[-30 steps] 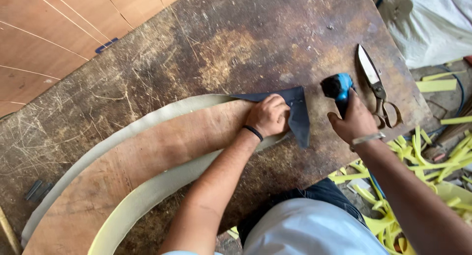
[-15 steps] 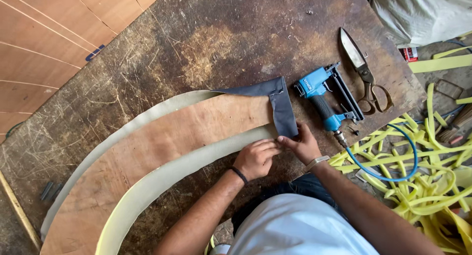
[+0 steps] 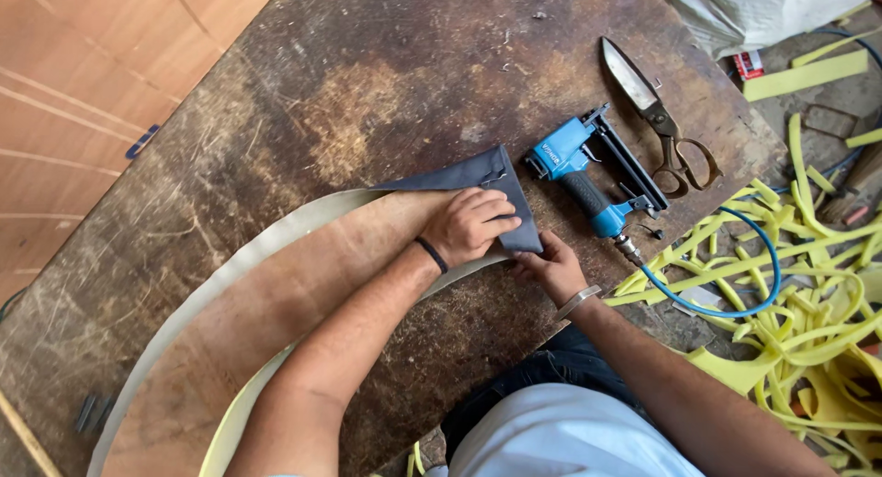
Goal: The person staples a dark fabric strip along the edge of a curved wooden board using a pneumatic staple gun. They trim excess fabric with shears and continue stapling around the perimeter, adjusting the fabric as needed.
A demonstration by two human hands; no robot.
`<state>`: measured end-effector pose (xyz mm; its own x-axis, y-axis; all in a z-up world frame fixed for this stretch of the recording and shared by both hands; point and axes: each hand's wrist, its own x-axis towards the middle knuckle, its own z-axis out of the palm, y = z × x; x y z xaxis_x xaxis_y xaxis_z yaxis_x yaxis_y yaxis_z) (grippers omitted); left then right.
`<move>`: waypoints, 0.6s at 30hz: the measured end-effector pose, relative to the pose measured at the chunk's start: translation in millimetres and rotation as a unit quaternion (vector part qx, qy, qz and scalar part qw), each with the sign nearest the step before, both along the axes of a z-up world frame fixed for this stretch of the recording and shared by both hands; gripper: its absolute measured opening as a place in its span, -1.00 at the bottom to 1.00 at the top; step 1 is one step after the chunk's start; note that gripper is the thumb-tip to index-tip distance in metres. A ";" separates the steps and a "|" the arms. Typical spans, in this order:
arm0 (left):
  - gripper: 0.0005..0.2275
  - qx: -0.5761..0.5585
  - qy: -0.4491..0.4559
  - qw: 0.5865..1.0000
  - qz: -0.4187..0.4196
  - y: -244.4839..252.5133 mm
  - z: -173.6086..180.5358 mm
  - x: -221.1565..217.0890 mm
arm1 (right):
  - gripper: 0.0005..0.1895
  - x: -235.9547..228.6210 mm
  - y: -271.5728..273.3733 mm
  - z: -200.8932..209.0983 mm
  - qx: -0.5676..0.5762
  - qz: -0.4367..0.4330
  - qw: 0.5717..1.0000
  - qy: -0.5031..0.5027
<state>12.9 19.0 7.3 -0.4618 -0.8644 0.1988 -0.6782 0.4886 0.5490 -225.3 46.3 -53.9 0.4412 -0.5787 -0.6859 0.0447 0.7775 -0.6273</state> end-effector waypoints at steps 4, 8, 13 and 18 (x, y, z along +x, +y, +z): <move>-0.82 -0.024 0.034 0.998 -0.052 2.1 -6.0 2.9 | -0.81 7.2 1.3 -5.0 0.047 -0.022 0.998 0.018; -0.85 -0.017 0.061 0.997 -0.044 0.5 -7.9 5.0 | -0.71 9.0 -1.9 -0.2 -0.019 0.022 0.991 0.128; -0.86 -0.029 0.065 0.995 -0.068 2.5 -7.1 5.8 | -0.82 6.1 1.3 17.9 -0.144 0.109 0.957 0.229; -0.86 -0.039 0.093 0.990 -0.095 -0.5 -4.7 8.8 | -0.75 18.5 -10.5 42.1 -0.115 0.072 0.956 0.261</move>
<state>21.7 18.6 2.6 -0.5648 -0.7436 0.3580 -0.4604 0.6439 0.6111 -206.8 35.8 -11.7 0.1602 -0.7002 -0.6958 -0.4174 0.5907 -0.6906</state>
